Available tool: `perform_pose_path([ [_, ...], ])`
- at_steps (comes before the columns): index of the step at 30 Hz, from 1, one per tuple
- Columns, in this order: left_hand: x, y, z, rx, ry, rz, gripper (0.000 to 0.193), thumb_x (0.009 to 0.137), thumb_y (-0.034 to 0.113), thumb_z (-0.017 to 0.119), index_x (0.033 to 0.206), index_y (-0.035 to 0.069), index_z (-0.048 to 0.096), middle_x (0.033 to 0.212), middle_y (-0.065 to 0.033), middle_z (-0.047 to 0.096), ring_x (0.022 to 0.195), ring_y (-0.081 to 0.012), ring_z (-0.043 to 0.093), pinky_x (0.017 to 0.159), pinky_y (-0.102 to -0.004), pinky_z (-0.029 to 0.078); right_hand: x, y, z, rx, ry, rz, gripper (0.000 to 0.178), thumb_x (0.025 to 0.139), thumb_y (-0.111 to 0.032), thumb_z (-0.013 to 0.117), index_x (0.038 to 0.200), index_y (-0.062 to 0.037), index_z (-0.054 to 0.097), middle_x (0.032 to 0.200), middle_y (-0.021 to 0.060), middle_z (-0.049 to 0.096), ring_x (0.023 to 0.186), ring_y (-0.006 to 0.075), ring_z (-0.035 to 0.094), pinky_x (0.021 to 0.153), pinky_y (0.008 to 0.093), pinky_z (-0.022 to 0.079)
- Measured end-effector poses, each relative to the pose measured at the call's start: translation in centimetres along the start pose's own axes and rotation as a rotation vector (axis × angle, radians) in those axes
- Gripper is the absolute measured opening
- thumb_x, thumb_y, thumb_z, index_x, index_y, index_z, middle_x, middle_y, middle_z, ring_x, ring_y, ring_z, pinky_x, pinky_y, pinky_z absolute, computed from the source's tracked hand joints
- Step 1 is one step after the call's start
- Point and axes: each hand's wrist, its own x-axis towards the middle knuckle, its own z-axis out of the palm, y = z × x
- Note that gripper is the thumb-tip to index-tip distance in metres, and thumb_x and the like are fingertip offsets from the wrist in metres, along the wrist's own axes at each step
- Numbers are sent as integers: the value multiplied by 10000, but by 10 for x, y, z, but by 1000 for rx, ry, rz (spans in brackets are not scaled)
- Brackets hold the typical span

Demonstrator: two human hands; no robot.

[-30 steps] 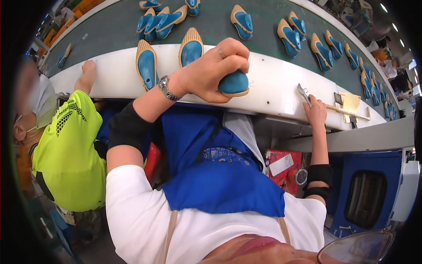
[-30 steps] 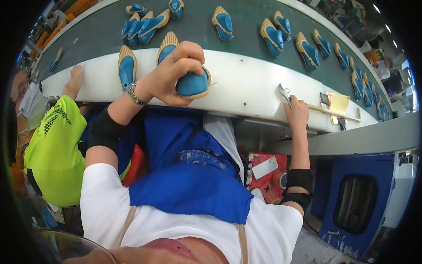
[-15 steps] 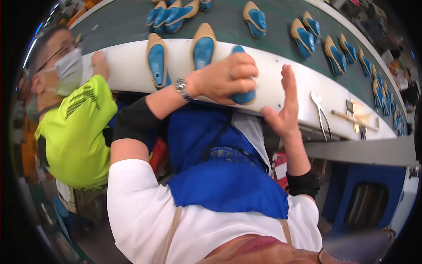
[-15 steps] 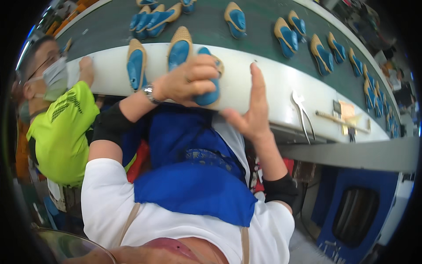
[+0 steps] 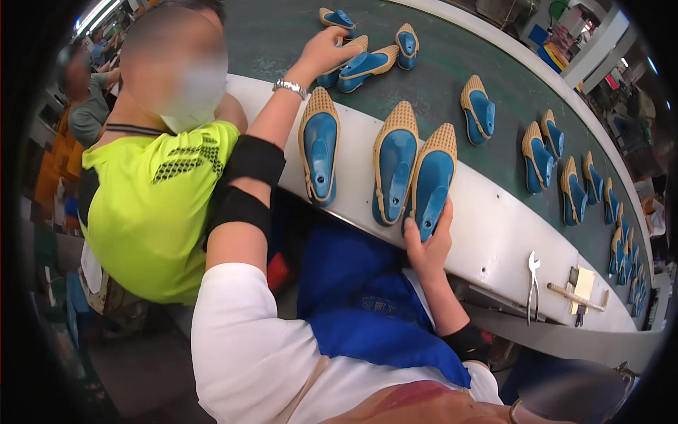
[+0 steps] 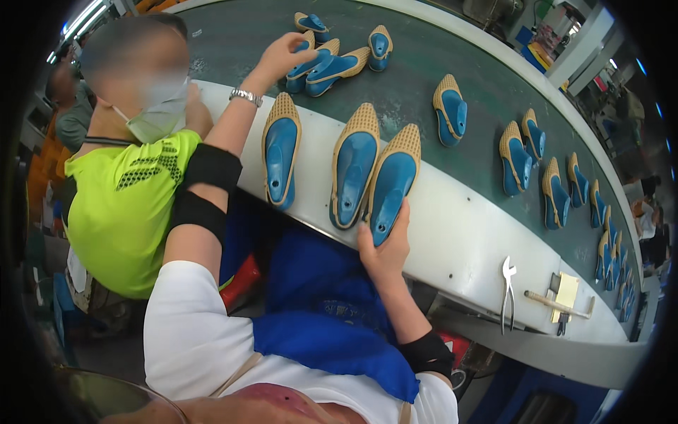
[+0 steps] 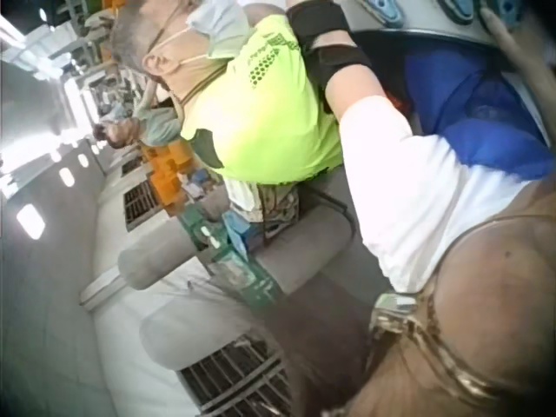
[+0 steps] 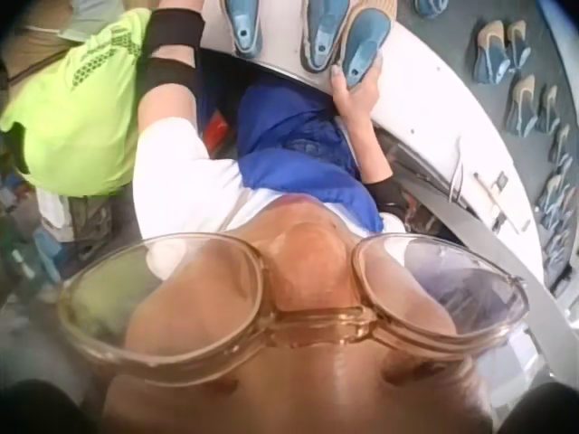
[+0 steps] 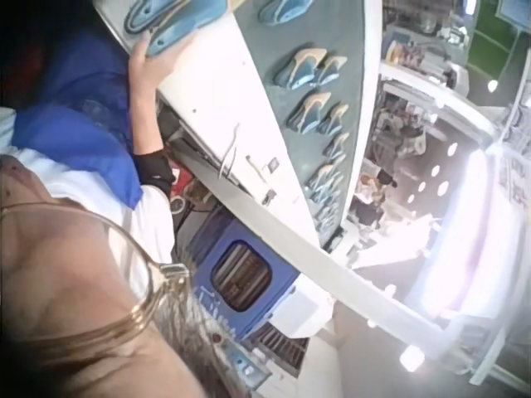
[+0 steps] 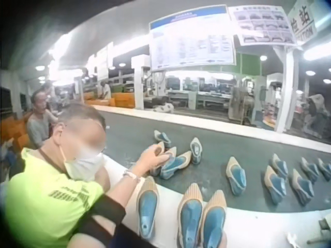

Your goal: Pulling and adjusting shoe material over a last using lasting pincers on a factory production line.

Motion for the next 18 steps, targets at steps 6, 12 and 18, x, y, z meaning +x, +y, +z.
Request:
perform_pose_path([
  [6,35,-155,34,-197,-61,-539,759,736,421,699,1292,-29,446,1266,-230,510,1145,-321,528,942,-389,432,24,47,-28,195,-211,30,799,838,-535,473,1313,103,396,1233,252,525,1114,335,556,974,412,412],
  [12,39,-188,62,-267,-112,-681,839,707,401,730,1347,-19,387,1328,-242,448,1220,-309,465,978,-378,402,192,18,-36,232,-299,341,683,856,-310,565,1406,-21,282,1366,270,381,1204,306,469,901,372,456],
  [18,64,-212,93,-470,-171,-652,786,694,250,728,1362,24,381,1261,-185,513,1138,-259,515,904,-324,426,359,55,141,179,-593,634,1147,699,-464,715,1459,-56,-40,1443,234,258,1234,424,393,910,503,455],
])
